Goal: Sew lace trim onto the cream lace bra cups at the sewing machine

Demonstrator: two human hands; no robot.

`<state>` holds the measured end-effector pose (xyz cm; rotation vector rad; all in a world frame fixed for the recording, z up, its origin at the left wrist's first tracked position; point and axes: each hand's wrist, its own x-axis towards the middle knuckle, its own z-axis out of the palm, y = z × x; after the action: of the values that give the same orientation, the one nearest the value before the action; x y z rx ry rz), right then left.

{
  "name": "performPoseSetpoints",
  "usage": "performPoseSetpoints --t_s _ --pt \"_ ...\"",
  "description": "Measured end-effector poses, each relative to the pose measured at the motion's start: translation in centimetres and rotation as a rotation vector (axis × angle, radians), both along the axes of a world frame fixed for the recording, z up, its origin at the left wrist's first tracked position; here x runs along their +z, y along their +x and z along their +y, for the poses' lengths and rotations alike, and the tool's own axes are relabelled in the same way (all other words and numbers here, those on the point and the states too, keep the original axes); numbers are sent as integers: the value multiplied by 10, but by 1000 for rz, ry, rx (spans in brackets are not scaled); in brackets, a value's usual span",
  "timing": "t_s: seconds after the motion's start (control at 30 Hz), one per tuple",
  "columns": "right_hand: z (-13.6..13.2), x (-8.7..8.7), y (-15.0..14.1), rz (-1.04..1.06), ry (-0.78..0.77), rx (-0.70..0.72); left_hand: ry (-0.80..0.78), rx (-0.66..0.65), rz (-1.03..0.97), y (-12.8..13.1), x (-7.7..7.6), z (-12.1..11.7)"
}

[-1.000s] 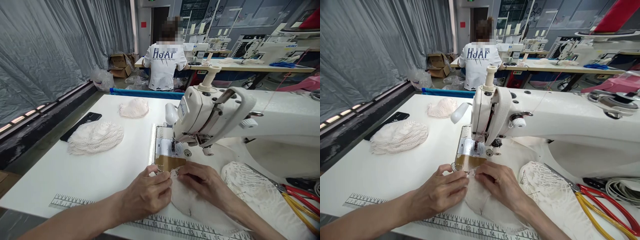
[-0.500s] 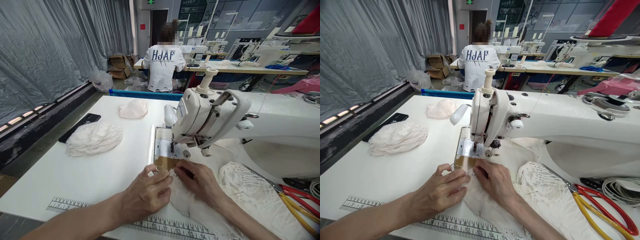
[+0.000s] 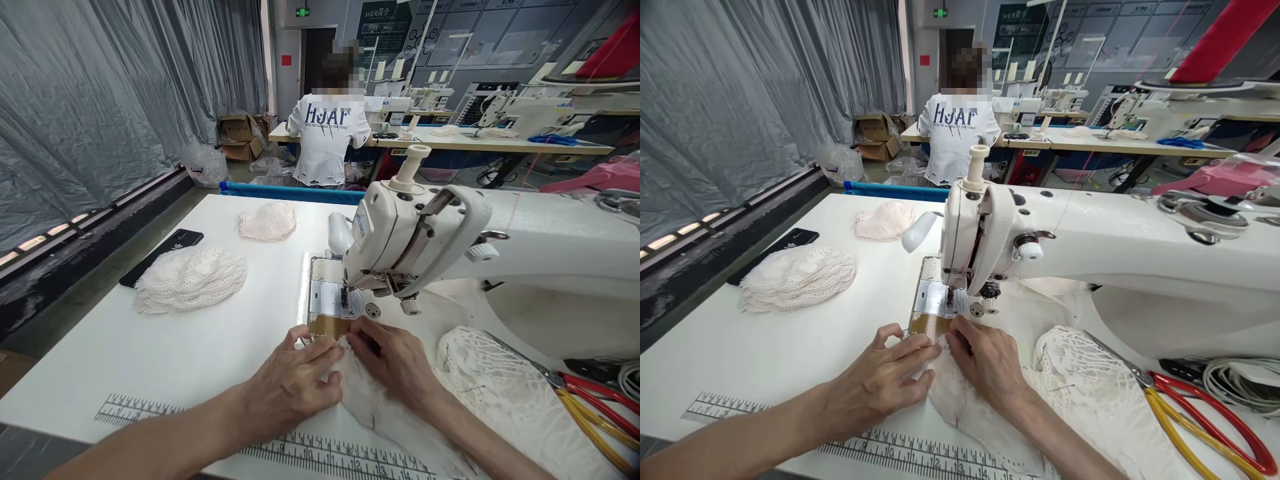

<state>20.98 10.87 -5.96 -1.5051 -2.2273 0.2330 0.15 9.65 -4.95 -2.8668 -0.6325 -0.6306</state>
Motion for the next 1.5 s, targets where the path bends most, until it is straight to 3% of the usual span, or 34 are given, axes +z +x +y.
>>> performPoseSetpoints --t_s 0.2,0.37,0.47,0.6,0.9,1.13,1.5 --pt "1 2 -3 -117 44 -95 -19 -9 47 -1 0 5" --pt "-1 8 7 -279 233 -119 -42 0 86 0 1 7" --pt "-11 16 12 -254 360 46 -50 -7 85 0 2 8" --pt "-23 21 14 -225 356 264 -68 -30 95 1 8 10" --pt "5 3 25 -389 466 179 -57 -7 134 11 12 30" --pt "24 1 29 -427 428 140 10 37 111 18 2 49" --pt "35 -1 32 -396 415 119 34 76 140 21 -4 58"
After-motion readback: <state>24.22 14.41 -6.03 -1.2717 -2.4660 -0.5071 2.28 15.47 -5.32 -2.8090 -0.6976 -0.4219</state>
